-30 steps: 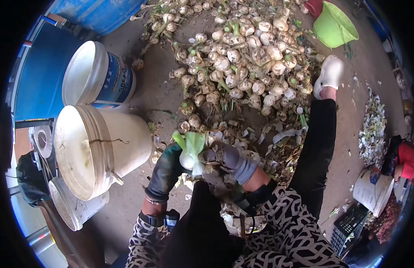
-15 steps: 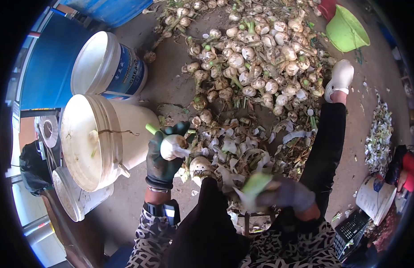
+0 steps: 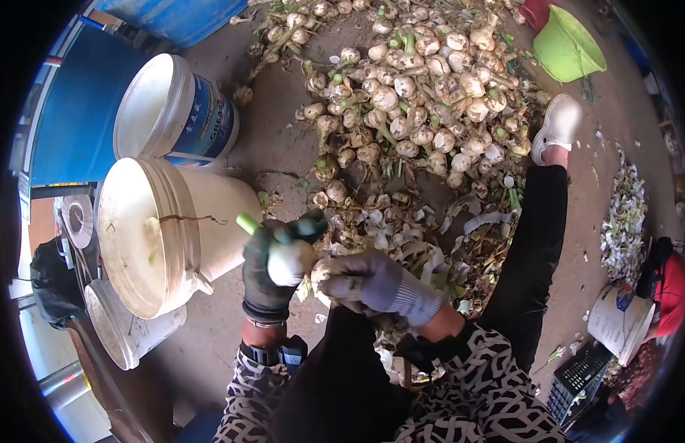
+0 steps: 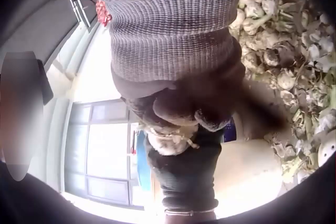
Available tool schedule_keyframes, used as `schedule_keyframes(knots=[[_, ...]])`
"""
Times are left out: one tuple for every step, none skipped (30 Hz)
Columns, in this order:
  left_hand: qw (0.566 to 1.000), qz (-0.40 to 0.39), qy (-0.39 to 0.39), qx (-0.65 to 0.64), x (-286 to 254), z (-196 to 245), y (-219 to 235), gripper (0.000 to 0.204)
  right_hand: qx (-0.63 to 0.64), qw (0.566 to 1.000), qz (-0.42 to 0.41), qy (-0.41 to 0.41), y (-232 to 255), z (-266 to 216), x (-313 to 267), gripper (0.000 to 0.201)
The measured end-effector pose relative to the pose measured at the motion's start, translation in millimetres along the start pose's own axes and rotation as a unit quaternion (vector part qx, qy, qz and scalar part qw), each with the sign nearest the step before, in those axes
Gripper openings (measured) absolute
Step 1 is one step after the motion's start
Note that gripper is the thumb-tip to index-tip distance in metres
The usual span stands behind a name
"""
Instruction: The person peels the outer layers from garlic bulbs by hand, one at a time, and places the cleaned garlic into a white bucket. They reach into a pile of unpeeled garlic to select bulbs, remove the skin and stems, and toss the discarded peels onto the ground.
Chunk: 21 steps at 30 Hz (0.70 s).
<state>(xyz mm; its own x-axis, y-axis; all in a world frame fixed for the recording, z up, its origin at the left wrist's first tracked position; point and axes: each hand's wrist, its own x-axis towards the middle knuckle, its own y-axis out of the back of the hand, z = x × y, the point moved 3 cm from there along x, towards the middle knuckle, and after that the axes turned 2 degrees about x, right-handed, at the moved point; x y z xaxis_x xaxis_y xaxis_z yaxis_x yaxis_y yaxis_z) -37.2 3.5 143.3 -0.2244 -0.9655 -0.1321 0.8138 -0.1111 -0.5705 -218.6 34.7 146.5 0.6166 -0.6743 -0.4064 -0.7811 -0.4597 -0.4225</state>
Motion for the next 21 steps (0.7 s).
schedule_keyframes(knots=[[0.982,0.000,0.034,-0.188,0,-4,2,0.043,-0.001,0.999,-0.010,-0.040,6,8,-7,0.024],[0.976,0.042,0.032,-0.212,5,2,-4,0.038,-0.052,0.994,-0.032,-0.086,10,1,-19,0.022],[0.976,0.042,0.032,-0.211,7,2,1,0.038,-0.052,0.994,-0.032,-0.086,12,9,-25,0.022],[0.976,0.037,0.017,-0.213,8,1,8,0.040,-0.111,0.994,-0.020,0.007,12,16,-31,0.021],[0.976,0.033,0.005,-0.215,8,0,10,0.043,-0.167,0.981,-0.006,0.098,8,12,-34,0.019],[0.990,0.060,0.002,-0.128,5,3,6,0.043,-0.042,0.997,0.029,-0.063,9,19,-39,0.021],[0.998,0.053,-0.016,0.020,3,5,8,0.044,-0.042,0.997,0.033,-0.062,4,17,-35,0.021],[0.995,0.060,-0.019,0.079,2,4,5,0.045,-0.114,0.988,0.098,0.040,-1,4,-25,0.023],[0.988,0.067,-0.024,0.138,1,5,3,0.047,-0.185,0.960,0.159,0.141,-7,-8,-16,0.025],[0.988,0.064,-0.026,0.138,1,4,-2,0.047,-0.186,0.959,0.161,0.143,-13,-13,-6,0.025],[0.978,0.067,-0.060,0.187,1,5,-8,0.049,-0.191,0.953,0.187,0.143,-17,-17,3,0.020],[0.965,0.070,-0.094,0.234,0,8,-12,0.052,-0.196,0.947,0.212,0.142,-20,-19,9,0.017],[0.965,0.071,-0.093,0.234,-1,11,-13,0.052,-0.196,0.947,0.212,0.142,-22,-20,12,0.017],[0.959,0.072,-0.096,0.257,-2,15,-15,0.054,-0.122,0.964,0.201,0.121,-24,-18,15,0.015],[0.952,0.074,-0.098,0.280,-3,18,-14,0.055,-0.047,0.976,0.187,0.099,-27,-17,18,0.015],[0.957,0.081,-0.091,0.263,-4,17,-13,0.055,-0.046,0.977,0.184,0.098,-27,-17,19,0.015],[0.957,0.083,-0.090,0.264,-4,15,-11,0.055,-0.031,0.980,0.168,0.098,-27,-17,18,0.014],[0.963,0.069,-0.100,0.243,-4,10,-8,0.054,-0.015,0.983,0.154,0.100,-26,-18,16,0.013],[0.968,0.053,-0.109,0.220,-4,8,-7,0.052,-0.014,0.983,0.157,0.099,-24,-20,13,0.013],[0.969,0.051,-0.107,0.219,-4,7,-7,0.052,-0.018,0.985,0.158,0.072,-21,-21,10,0.012],[0.977,0.046,-0.086,0.188,-6,6,-8,0.050,-0.023,0.986,0.159,0.045,-17,-21,6,0.011]])
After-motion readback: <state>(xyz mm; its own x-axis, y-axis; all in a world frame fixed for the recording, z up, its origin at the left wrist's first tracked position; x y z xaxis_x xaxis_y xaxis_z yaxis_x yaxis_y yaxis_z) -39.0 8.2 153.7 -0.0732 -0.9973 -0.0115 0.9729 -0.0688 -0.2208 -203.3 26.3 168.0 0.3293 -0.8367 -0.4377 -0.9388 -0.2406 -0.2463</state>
